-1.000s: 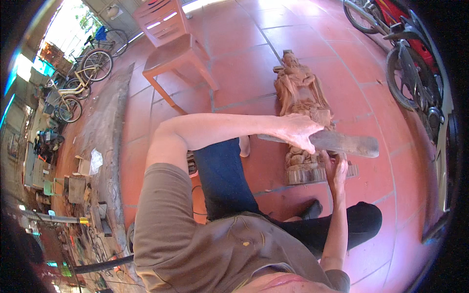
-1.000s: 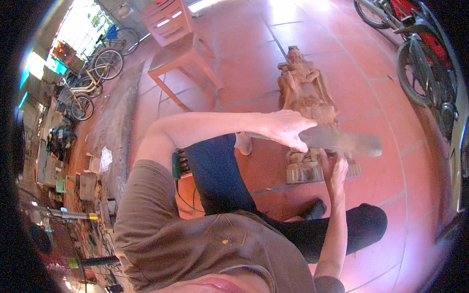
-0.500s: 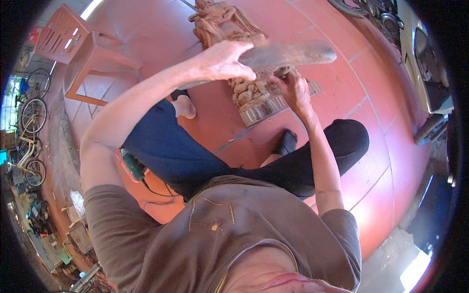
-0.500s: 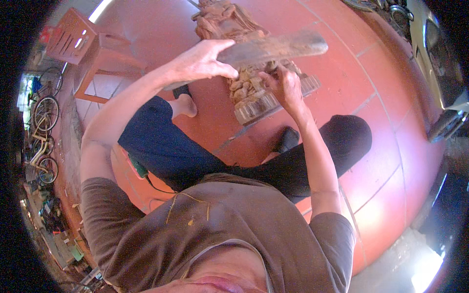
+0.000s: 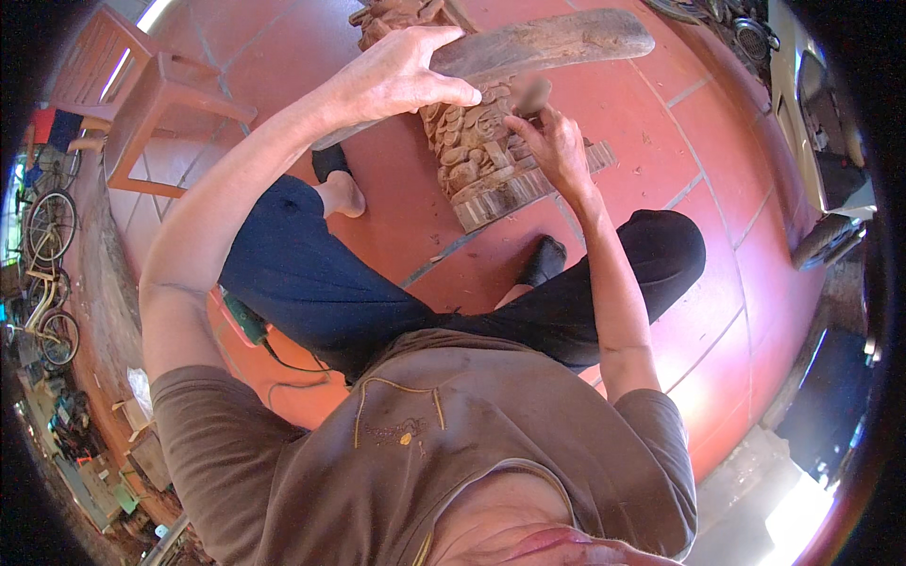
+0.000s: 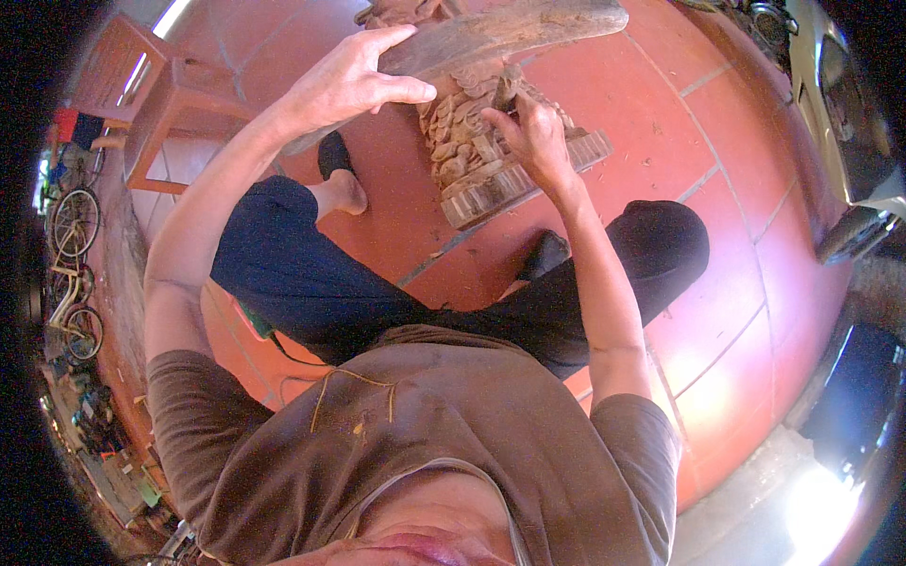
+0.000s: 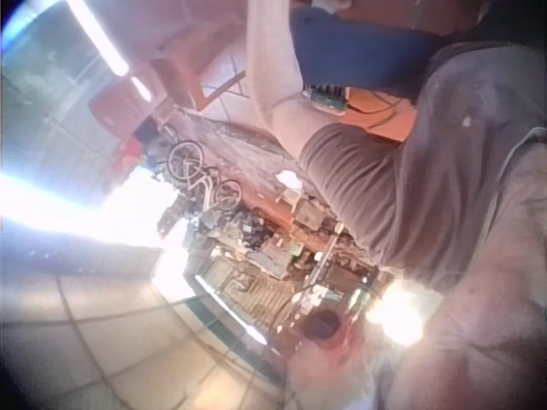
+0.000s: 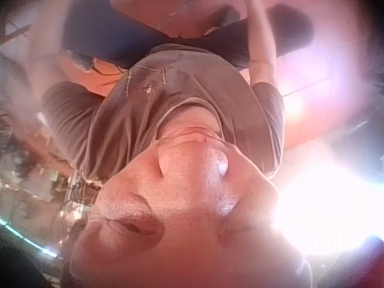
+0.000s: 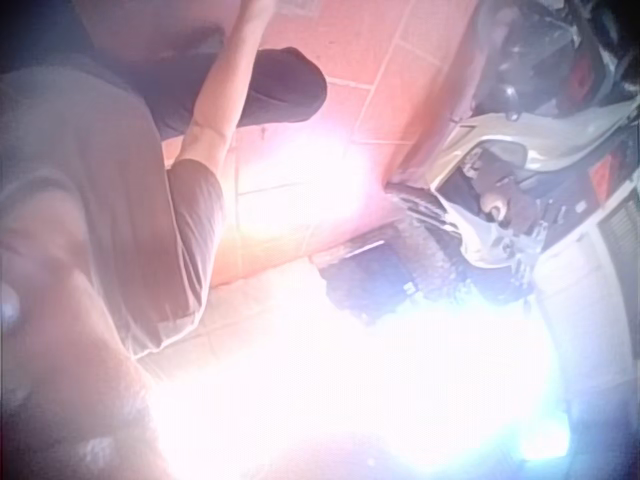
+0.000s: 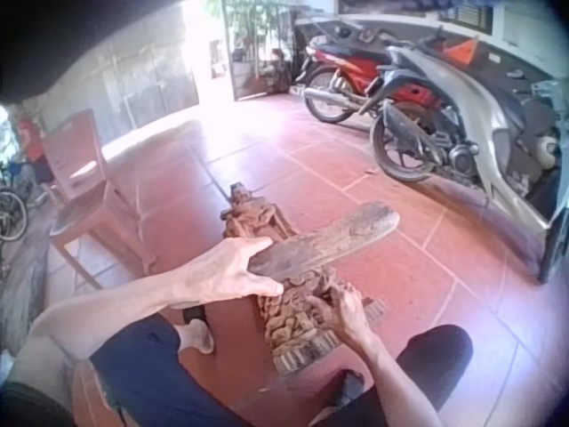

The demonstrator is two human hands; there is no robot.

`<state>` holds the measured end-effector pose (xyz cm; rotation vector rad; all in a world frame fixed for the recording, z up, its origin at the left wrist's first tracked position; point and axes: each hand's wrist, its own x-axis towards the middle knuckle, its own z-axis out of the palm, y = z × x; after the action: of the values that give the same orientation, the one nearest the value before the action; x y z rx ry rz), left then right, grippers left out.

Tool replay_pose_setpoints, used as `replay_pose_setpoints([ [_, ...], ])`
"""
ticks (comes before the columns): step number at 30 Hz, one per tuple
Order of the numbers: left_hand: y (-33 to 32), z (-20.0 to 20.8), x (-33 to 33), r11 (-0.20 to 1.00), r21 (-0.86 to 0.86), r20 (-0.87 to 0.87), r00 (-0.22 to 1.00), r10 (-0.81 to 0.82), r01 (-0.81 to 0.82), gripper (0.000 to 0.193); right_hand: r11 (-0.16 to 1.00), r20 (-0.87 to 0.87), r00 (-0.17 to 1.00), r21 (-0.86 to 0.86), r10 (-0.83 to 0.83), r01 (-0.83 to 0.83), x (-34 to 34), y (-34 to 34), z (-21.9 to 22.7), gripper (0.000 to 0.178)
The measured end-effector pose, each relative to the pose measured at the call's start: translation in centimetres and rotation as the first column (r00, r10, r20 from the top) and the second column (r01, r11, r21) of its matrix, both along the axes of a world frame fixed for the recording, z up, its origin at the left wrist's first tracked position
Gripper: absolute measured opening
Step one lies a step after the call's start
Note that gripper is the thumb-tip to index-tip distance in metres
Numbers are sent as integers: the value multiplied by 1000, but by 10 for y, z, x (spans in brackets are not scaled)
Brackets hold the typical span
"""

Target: The person sits on the floor and carves a wooden sculpture using a chisel and mallet. They pause briefly to handle a wallet and cash before resuming the carving work.

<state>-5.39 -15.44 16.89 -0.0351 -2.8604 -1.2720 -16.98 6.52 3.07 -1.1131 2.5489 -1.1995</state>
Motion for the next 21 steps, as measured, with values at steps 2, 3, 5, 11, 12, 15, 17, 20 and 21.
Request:
replay_pose_setpoints([
  [2, 0, 0, 1, 1000, 8, 10, 1000, 7, -7, 96, 1000, -21, 1000, -2, 6, -6, -2, -3, 0, 32],
  [3, 0, 0, 1, 1000, 8, -6, 1000, 3, -3, 96, 1000, -22, 1000, 13, 4, -4, -3, -5, -1, 32],
  [5, 0, 0, 0, 1000, 6, -37, 999, -7, 7, 95, 1000, -63, 998, 11, 11, -10, -7, -9, -4, 32],
  [11, 0, -5, -2, 994, -102, -179, 984, 7, -26, 68, 998, -177, 984, -40, 36, -44, -18, -15, -14, 33],
  [12, 0, -5, -2, 994, -109, -177, 984, 11, -31, 67, 998, -175, 984, -43, 35, -43, -17, -16, -12, 34],
  [15, -8, -13, 2, 974, -226, -99, 995, -19, -4, 87, 998, -233, 971, -43, 44, -55, -14, -19, -14, 37],
  [17, -24, -37, 3, 869, -494, -108, 991, -72, 9, 88, 996, -264, 963, -60, 52, -70, -11, -21, -13, 39],
  [20, -8, -7, 0, 976, -220, 44, 999, 12, -2, 87, 995, -263, 964, -84, 30, -54, -11, -16, -13, 40],
  [21, -6, -2, 1, 986, -166, 39, 999, 22, -16, 87, 994, -258, 966, -86, 37, -61, -10, -16, -11, 39],
])
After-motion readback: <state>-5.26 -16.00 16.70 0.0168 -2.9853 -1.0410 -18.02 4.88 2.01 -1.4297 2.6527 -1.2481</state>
